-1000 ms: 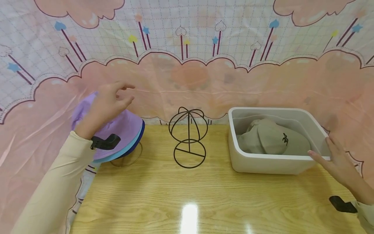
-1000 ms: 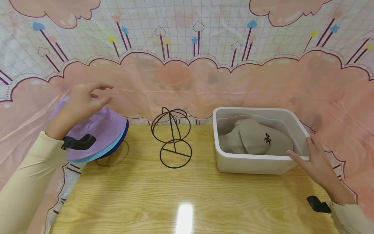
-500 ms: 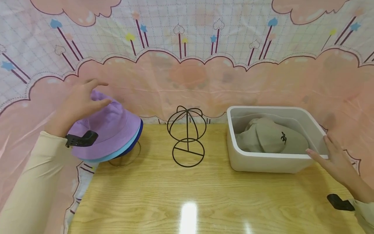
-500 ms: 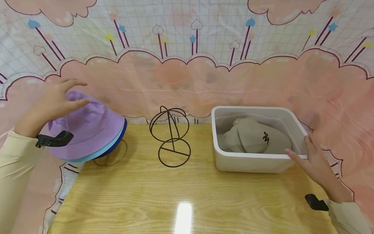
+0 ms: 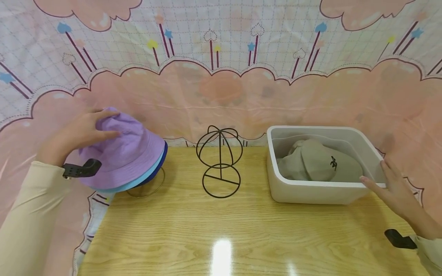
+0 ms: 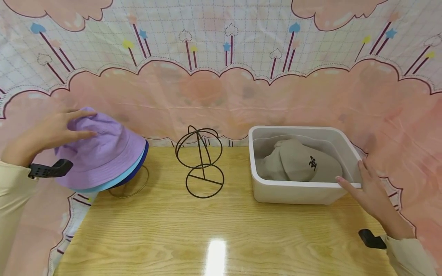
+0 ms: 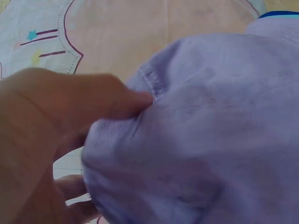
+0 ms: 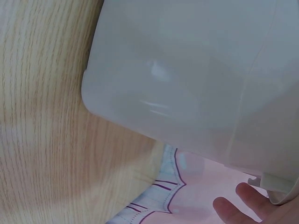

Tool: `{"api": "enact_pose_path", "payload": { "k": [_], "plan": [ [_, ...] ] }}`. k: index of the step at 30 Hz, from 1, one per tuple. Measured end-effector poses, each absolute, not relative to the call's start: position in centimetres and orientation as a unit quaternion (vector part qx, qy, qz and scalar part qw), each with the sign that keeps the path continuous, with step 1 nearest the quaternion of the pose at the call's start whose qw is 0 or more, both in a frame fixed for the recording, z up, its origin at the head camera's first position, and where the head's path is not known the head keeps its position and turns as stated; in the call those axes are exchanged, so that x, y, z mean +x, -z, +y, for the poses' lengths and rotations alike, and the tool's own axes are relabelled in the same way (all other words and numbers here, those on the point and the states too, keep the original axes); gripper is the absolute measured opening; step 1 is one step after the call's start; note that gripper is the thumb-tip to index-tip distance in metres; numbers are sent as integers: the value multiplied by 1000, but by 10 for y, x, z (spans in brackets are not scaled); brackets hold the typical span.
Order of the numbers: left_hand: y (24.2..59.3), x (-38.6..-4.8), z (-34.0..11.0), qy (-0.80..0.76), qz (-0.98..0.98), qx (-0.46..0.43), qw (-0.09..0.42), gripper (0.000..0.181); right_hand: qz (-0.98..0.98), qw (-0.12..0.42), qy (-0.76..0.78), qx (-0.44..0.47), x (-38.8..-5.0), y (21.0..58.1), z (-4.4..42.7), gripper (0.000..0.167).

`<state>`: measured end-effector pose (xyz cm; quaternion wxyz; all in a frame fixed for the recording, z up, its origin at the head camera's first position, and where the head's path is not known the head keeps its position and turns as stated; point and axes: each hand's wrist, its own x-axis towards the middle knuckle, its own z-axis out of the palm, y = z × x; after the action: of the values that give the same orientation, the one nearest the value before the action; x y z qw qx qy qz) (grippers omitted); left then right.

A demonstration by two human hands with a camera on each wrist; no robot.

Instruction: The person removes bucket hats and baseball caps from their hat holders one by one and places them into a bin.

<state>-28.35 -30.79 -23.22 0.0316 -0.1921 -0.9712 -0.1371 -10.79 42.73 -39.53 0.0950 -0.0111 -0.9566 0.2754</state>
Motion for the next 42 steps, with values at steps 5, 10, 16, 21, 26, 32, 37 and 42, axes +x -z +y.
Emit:
{"api": "enact_pose_path", "payload": {
  "k": [5, 10, 16, 21, 26, 32, 37, 42],
  "plan": [
    [237, -284, -310, 176, -963, -189, 70, 53, -956, 96, -276, -11, -108, 397, 428, 86],
    [240, -282, -309, 205, -948, -190, 154, 28, -955, 98, -280, -11, -109, 398, 428, 86],
    [241, -281, -310, 202, -935, -192, 220, 12, -954, 101, -283, -10, -110, 396, 426, 86],
    [240, -277, -310, 213, -926, -190, 246, 9, -953, 103, -283, -8, -109, 396, 426, 85],
    [237, -275, -311, 220, -928, -161, 253, 16, -954, 107, -280, -9, -109, 396, 426, 85],
    [233, -272, -315, 234, -917, -156, 285, 16, -954, 104, -279, -14, -110, 396, 426, 86],
    [228, -270, -317, 256, -911, -153, 286, 18, -955, 100, -277, -13, -110, 396, 427, 86],
    [224, -266, -313, 257, -909, -145, 294, 20, -956, 103, -276, -11, -110, 397, 428, 86]
  ]
}}
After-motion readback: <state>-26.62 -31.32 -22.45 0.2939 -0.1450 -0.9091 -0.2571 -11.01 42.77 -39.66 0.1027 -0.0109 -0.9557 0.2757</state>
